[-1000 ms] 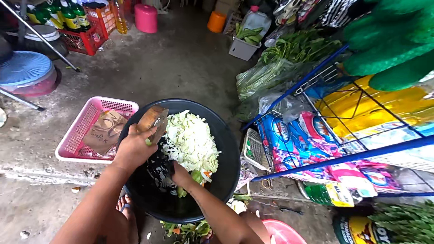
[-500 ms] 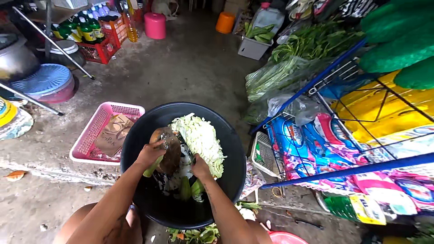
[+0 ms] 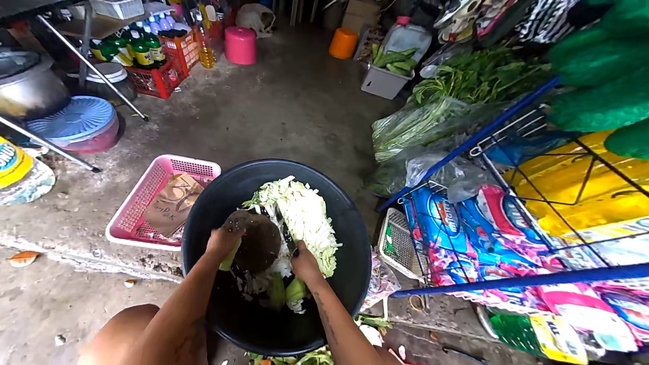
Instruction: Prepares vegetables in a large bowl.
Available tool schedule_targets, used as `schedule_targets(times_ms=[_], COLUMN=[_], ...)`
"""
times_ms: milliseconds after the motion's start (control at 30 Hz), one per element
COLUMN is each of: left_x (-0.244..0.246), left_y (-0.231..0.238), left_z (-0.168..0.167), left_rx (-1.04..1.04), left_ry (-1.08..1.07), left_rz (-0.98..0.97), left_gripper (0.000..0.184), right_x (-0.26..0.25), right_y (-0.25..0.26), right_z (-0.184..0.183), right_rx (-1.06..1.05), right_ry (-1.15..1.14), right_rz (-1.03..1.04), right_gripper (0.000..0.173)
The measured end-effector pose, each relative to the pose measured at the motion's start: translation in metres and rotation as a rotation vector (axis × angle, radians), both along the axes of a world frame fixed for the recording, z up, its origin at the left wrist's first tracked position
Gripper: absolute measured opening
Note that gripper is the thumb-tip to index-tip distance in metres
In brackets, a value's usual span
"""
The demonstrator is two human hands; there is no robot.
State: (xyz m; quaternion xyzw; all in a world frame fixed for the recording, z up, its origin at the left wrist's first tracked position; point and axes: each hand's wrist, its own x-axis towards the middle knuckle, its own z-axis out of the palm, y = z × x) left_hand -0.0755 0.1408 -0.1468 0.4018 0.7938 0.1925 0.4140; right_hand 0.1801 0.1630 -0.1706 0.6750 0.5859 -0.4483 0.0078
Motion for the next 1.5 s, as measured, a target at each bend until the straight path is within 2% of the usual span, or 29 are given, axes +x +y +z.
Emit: schedule_targets(times_ms=[67,133,233,333,400,533,667,767,933,1233,1500], left_x=[0.007,0.014,0.024,0.035,0.040,0.041,0.037,0.033,0.032,0.035,0.033], left_y=[0.005,0.015,0.026,0.028,0.023,0.018,0.019,0.021,0.024,0.024,0.025], left_z=[0.006,0.001,-0.026,-0.041,-0.045,-0.051,-0.050,-0.045,-0.046,-0.041,-0.041], left_rx=[0.071,0.090,0.102,0.142,0.136,0.174,0.209,0.213,0.203,0.242,0.225], left_ry=[-0.148,-0.258,-0.339,-0.383,-0.361,-0.402,-0.206,-0.144,-0.193,-0.038,0.013], left_rz=[0.162,0.246,0.250,0.199,0.170,0.261,0.204,0.151,0.182,0.109,0.055], left_gripper=[0.054,0.057,0.054,0.048,0.055,0.060,0.067,0.057,0.042,0.039,0.038], right_x=[0.002,-0.002,-0.016,-0.036,-0.043,-0.057,-0.074,-0.075,-0.067,-0.054,-0.062], right_y=[-0.007,-0.016,-0.032,-0.039,-0.043,-0.044,-0.052,-0.052,-0.048,-0.047,-0.026], right_z=[0.002,0.005,0.010,0.024,0.023,0.020,0.025,0.022,0.032,0.046,0.019], right_rx=[-0.020,0.003,0.028,-0.008,-0.007,0.029,0.040,0.001,0.012,-0.029,-0.051], right_ry=[0.141,0.188,0.132,-0.032,-0.074,-0.087,-0.228,-0.257,-0.225,-0.189,-0.036], right_rz=[-0.113,-0.142,-0.015,0.154,0.183,0.242,0.346,0.354,0.320,0.386,0.355], right_gripper=[0.052,0.046,0.046,0.048,0.048,0.055,0.055,0.052,0.051,0.046,0.041])
